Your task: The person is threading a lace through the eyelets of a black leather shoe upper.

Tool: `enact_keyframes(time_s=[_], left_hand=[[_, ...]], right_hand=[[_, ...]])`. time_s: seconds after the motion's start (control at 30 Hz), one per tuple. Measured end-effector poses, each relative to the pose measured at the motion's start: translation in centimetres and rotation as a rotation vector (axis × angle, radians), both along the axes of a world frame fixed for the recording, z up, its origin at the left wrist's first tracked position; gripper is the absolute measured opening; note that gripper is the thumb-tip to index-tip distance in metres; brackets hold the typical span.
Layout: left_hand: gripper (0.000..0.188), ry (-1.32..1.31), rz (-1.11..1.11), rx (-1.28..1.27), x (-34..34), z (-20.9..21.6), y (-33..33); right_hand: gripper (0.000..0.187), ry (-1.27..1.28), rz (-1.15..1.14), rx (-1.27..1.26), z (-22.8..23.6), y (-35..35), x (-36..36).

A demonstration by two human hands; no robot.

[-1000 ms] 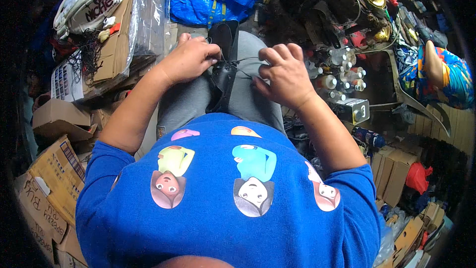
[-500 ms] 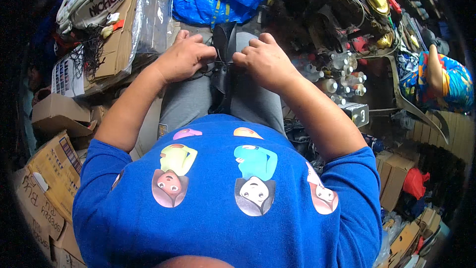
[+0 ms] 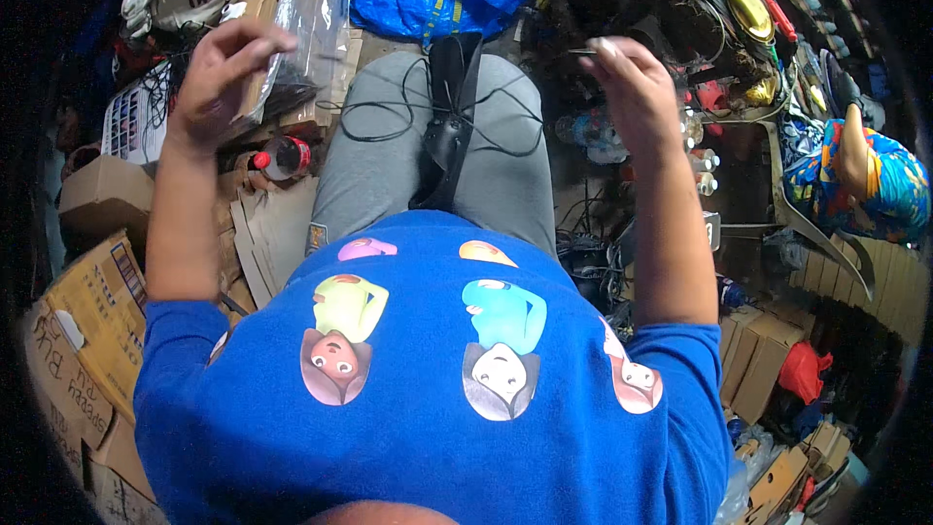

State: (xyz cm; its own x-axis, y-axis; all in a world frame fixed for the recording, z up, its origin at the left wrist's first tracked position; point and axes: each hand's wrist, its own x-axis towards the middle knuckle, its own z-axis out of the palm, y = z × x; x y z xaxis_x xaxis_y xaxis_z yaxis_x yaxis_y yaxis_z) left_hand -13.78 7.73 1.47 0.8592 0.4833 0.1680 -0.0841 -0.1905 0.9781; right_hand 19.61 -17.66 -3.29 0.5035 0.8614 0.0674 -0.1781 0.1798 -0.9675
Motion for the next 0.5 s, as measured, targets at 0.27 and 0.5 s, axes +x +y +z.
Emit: enact_keyframes(time_s=[0.27, 0.5], left_hand=[[0.023, 0.295, -0.362, -0.383, 1.2, 0.4, -5.1], [0.017, 0.617, 0.301, 1.062, -9.3, 2.3, 6.9]], right_hand=[[0.027, -0.154, 0.635, -0.066, 2.5, 1.4, -5.0], [0.027, -0.982, 0.031, -0.914, -2.1, -12.5, 6.3]])
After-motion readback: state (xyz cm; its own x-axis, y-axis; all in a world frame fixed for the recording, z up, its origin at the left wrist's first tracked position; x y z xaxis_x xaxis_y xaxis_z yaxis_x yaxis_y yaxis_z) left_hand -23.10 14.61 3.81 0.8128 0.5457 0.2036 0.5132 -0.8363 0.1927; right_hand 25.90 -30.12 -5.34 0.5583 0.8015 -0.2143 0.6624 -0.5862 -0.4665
